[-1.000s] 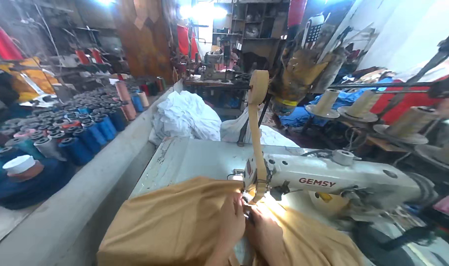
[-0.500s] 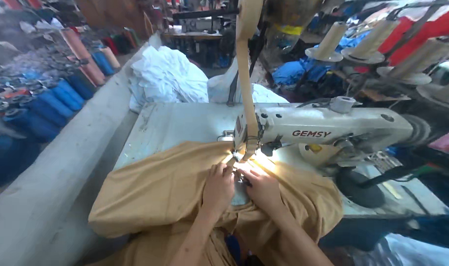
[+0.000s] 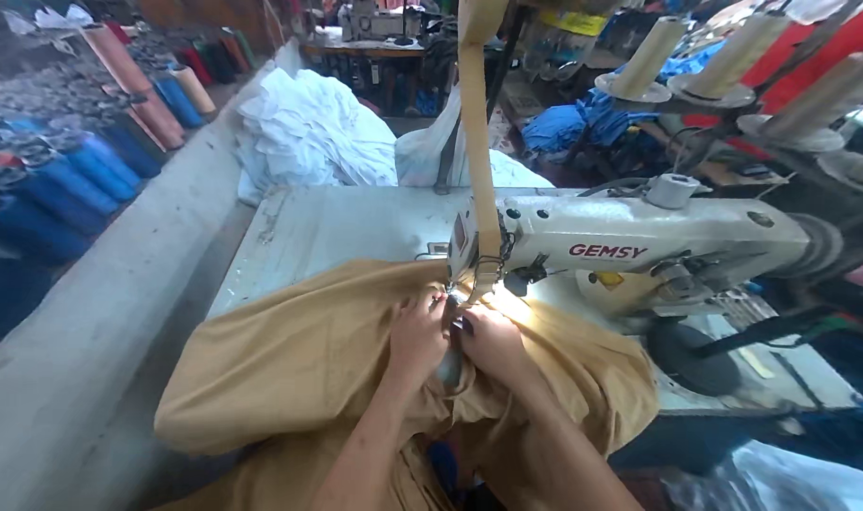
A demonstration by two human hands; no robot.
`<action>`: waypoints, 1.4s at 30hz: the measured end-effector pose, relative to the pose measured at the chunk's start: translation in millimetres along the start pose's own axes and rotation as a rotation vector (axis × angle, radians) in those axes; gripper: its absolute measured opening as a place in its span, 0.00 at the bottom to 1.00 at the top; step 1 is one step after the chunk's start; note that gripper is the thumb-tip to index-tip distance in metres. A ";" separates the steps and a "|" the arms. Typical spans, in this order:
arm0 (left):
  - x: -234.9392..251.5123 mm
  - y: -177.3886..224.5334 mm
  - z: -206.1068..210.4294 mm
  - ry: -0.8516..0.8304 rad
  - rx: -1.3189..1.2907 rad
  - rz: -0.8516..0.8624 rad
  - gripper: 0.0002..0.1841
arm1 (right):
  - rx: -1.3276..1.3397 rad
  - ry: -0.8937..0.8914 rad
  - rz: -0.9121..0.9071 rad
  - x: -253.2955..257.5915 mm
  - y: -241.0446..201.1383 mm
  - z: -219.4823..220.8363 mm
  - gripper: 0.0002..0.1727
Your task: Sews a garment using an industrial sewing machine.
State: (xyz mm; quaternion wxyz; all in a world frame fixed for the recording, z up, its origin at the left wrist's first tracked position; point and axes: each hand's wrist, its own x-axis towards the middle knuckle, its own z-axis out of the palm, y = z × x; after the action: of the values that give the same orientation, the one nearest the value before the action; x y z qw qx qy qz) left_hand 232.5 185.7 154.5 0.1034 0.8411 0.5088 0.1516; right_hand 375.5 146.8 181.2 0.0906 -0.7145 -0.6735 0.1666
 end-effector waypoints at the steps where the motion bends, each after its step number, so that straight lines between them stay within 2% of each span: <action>1: 7.0 -3.8 -0.7 -0.023 -0.010 0.001 0.24 | 0.047 -0.047 0.043 2.4 -4.6 -3.8 0.21; 2: 13.8 -8.0 -2.2 -0.056 -0.034 0.002 0.24 | 0.053 -0.052 0.077 2.8 -8.5 -4.2 0.21; 4: 22.1 -18.5 -1.2 -0.078 -0.084 0.033 0.23 | -0.044 0.073 0.083 -1.3 -10.9 7.8 0.20; 7: 12.4 -25.8 1.9 -0.050 -0.029 0.105 0.25 | -0.201 0.365 -0.058 -7.1 1.0 34.5 0.25; 9: -5.3 -22.2 2.5 -0.055 0.015 0.128 0.26 | -0.214 0.413 -0.147 -7.4 11.0 37.7 0.27; 11: -21.1 -16.0 -0.9 -0.108 0.015 0.110 0.23 | -0.181 0.438 -0.242 -1.3 23.5 36.2 0.23; 15: -29.5 -7.4 -7.1 -0.192 0.010 0.092 0.23 | -0.104 0.333 -0.325 12.6 43.5 23.8 0.17; 17: -28.9 -6.5 -6.6 -0.186 -0.003 0.090 0.23 | -0.103 0.381 -0.344 11.1 47.1 24.1 0.16; 20: -28.4 -5.5 -3.4 -0.142 -0.009 0.073 0.22 | -0.144 0.472 -0.320 4.9 48.4 27.9 0.19; 22: -29.5 -0.5 -3.3 -0.149 -0.001 0.047 0.23 | -0.163 0.402 -0.264 6.5 52.3 23.6 0.21; 25: -28.8 3.5 -5.0 -0.175 0.011 0.025 0.23 | -0.103 0.342 -0.296 14.3 60.8 17.8 0.21; 26: -28.5 3.6 -4.1 -0.165 0.014 0.027 0.23 | -0.097 0.299 -0.266 12.2 57.9 13.1 0.22; 29: -26.8 2.3 -1.4 -0.121 -0.001 0.047 0.22 | -0.090 0.121 -0.006 -15.1 19.8 -12.0 0.23; 32: -27.1 -0.7 -2.4 -0.092 -0.010 0.086 0.20 | 0.137 0.197 0.078 -56.3 -25.5 -2.5 0.22; 34: -25.2 -2.4 -0.9 -0.089 -0.008 0.094 0.21 | 0.275 0.210 0.115 -69.5 -39.8 15.4 0.25; 38: -23.7 -6.7 -2.1 -0.133 -0.031 0.101 0.21 | -0.011 0.247 0.228 -58.3 -20.0 30.7 0.29; 42: -21.0 -6.7 -3.7 -0.129 -0.005 0.091 0.20 | -0.127 0.287 0.063 -35.9 -0.1 27.0 0.29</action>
State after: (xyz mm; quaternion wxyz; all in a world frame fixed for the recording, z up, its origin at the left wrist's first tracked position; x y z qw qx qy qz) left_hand 216.4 170.3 152.6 0.1311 0.8712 0.4618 0.1027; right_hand 364.3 108.5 160.4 0.1352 -0.7559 -0.6402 0.0225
